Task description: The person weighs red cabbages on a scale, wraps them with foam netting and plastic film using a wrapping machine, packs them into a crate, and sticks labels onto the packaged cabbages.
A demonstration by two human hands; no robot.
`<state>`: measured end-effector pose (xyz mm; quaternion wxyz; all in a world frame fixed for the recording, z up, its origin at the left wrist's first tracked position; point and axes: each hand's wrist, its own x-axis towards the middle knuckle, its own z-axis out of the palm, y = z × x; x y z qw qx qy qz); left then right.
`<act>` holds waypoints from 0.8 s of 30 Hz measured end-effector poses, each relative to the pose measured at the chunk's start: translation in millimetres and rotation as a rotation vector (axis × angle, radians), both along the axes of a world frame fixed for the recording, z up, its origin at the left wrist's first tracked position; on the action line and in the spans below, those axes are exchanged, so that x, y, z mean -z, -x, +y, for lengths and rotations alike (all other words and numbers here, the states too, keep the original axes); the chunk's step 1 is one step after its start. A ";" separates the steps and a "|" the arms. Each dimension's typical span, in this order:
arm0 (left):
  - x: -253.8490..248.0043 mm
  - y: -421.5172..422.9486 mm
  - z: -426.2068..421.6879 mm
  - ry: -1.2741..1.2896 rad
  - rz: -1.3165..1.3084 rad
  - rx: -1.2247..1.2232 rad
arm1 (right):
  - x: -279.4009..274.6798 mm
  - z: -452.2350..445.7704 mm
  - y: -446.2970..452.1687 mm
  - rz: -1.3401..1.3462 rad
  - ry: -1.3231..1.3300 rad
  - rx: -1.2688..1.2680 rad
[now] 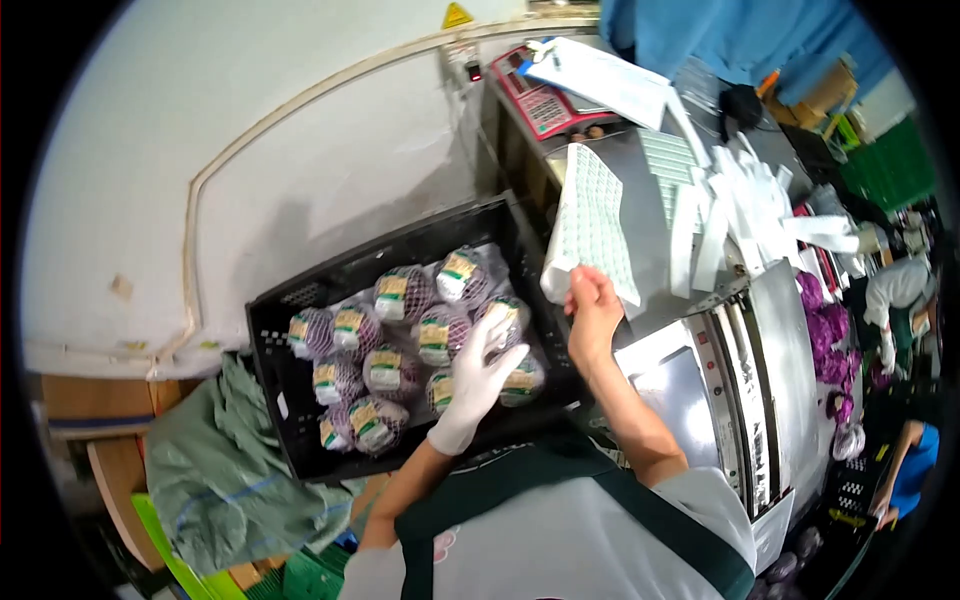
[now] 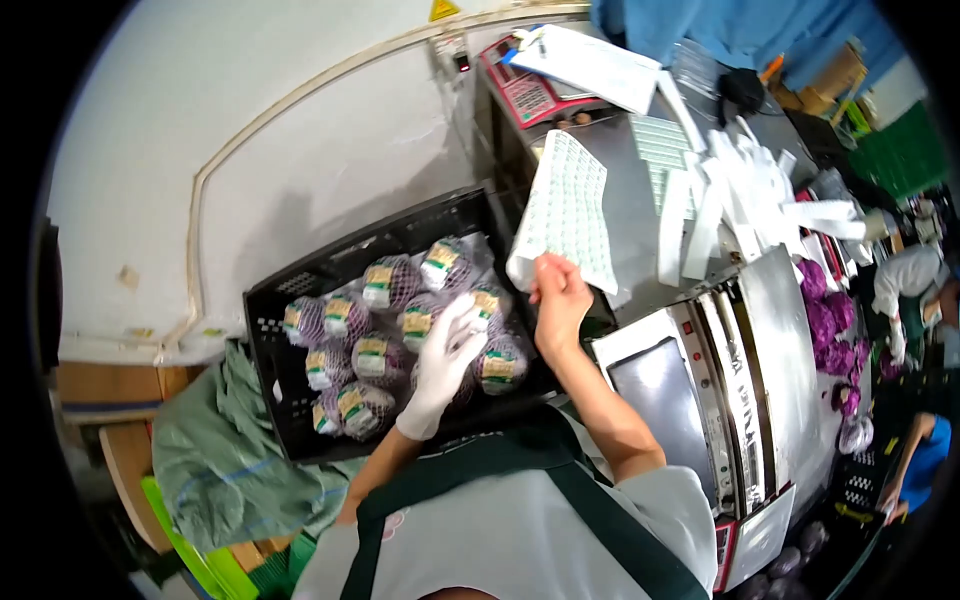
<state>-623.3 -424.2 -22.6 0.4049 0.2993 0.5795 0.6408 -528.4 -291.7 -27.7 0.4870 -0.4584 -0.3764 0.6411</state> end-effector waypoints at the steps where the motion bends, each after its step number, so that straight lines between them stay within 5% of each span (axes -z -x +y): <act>1: -11.4 -1.8 4.9 -0.070 -0.052 -0.010 | -0.4 -25.0 7.2 0.021 0.015 -0.064; 4: -4.6 4.5 9.4 -0.267 -0.254 -0.104 | -0.8 -87.9 26.6 0.053 0.028 -0.229; 6: -5.0 13.9 -0.6 -0.155 -0.082 -0.333 | 8.1 -110.7 36.3 0.144 -0.009 -0.338; 10: -4.6 52.2 -43.4 -0.109 -0.118 -0.422 | -11.9 -117.5 38.8 0.011 0.153 -0.966; 11: -4.6 66.3 -56.6 -0.115 0.005 -0.419 | -29.7 -119.9 37.0 -0.096 0.017 -0.980; 14: -25.3 101.0 -103.6 -0.017 0.071 -0.326 | -74.2 -107.5 51.7 -0.432 -1.235 -0.534; 16: -35.4 119.9 -132.5 0.100 0.239 -0.211 | -105.5 -99.7 67.3 -0.682 -1.472 -0.495; 18: -56.0 123.9 -155.7 0.126 0.216 -0.173 | -102.1 -95.8 82.5 -0.693 -1.498 -0.655; 19: -61.0 125.2 -164.4 0.155 0.151 -0.191 | -94.1 -97.9 84.9 -0.716 -1.204 -0.950; 20: -61.6 125.9 -171.1 0.155 0.152 -0.205 | -87.5 -105.1 92.2 -0.598 -0.992 -1.032; 24: -61.6 126.3 -189.8 -0.129 0.096 -0.501 | -76.4 -126.7 102.7 -0.598 -0.850 -1.159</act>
